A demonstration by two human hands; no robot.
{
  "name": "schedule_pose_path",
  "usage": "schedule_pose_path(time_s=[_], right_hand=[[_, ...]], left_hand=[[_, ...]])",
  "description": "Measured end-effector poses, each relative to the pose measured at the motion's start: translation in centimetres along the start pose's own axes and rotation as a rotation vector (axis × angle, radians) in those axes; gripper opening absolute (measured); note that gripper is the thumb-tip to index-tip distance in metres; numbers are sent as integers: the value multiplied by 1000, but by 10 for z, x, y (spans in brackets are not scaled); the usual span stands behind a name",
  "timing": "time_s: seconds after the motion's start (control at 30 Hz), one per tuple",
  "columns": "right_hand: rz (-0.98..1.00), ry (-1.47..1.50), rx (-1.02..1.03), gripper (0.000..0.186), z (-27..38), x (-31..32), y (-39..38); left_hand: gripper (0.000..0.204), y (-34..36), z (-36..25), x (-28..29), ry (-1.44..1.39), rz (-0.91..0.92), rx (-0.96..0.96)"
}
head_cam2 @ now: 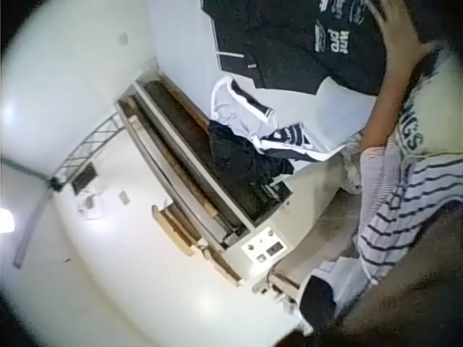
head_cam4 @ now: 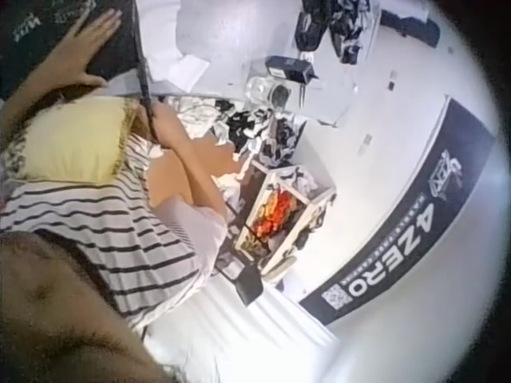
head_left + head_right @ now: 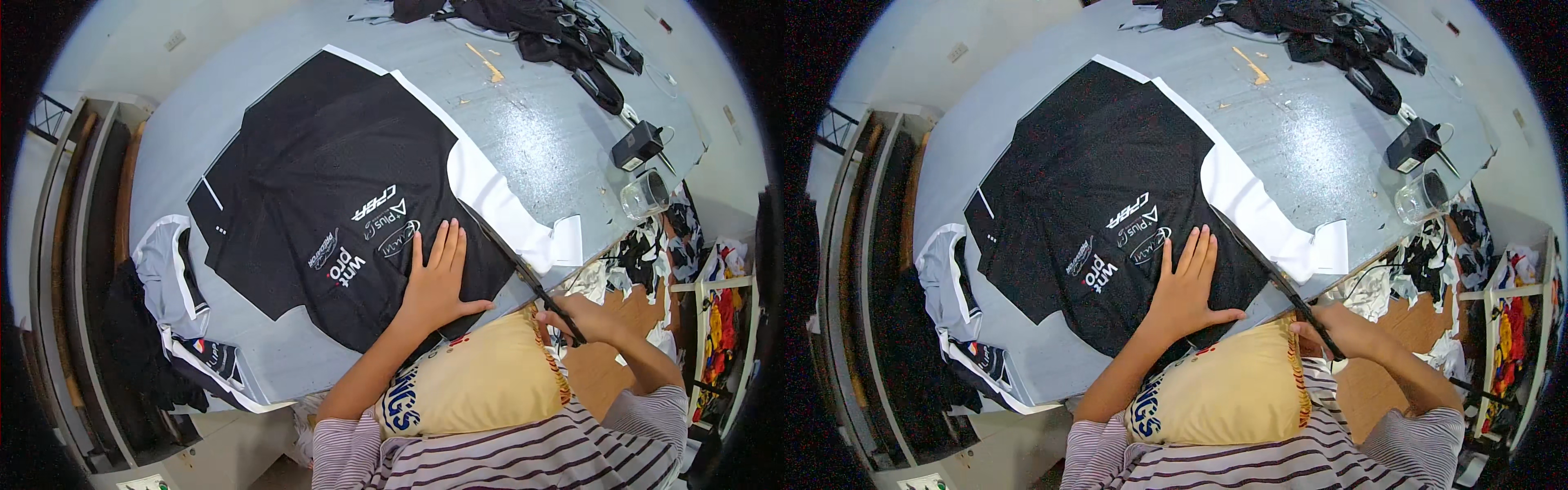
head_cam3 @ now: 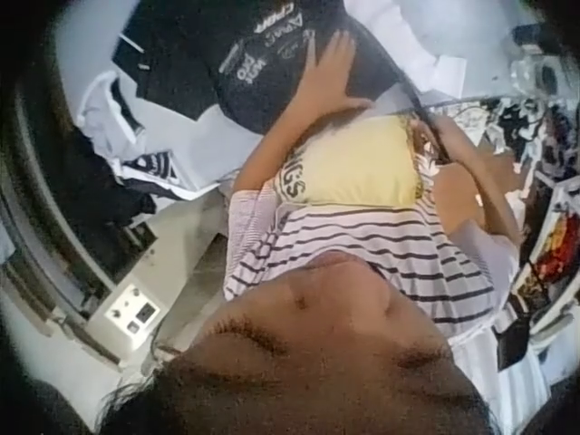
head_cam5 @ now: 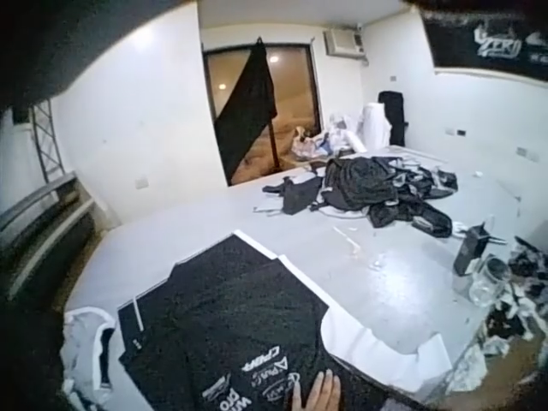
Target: The recorder uses scissors to cut out a shirt pattern from black and white fabric on a workbench.
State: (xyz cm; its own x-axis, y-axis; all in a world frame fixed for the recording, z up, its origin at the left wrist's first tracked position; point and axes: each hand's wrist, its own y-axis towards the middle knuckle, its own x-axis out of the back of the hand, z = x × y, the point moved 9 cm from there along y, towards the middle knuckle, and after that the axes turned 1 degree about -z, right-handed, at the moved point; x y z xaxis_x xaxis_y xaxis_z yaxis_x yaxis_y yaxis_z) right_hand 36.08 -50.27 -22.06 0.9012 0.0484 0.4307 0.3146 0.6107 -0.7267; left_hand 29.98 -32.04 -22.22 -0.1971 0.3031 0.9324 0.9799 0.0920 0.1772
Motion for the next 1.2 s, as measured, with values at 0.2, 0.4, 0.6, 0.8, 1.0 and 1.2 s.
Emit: schedule_pose_path(time_s=[0.2, 0.4, 0.6, 0.8, 1.0, 1.2], right_hand=[[18, 32, -4, 43, -2, -8, -1], [40, 191, 34, 46, -19, -14, -7], [68, 338, 133, 55, -33, -30, -10], [38, 591, 168, 50, -44, -44, -10], [-130, 755, 486, 42, -23, -32, -12], [-479, 782, 497, 33, -8, 24, 8]], left_hand=[[117, -4, 1, -9, 31, 34, 2], [77, 1, -4, 41, -401, 71, -8], [34, -68, -61, 177, -280, -110, -436], [33, -86, -103, 147, -282, 197, -523], [32, -76, -116, 138, -297, 295, -489], [31, -73, -121, 126, -319, 374, -460]])
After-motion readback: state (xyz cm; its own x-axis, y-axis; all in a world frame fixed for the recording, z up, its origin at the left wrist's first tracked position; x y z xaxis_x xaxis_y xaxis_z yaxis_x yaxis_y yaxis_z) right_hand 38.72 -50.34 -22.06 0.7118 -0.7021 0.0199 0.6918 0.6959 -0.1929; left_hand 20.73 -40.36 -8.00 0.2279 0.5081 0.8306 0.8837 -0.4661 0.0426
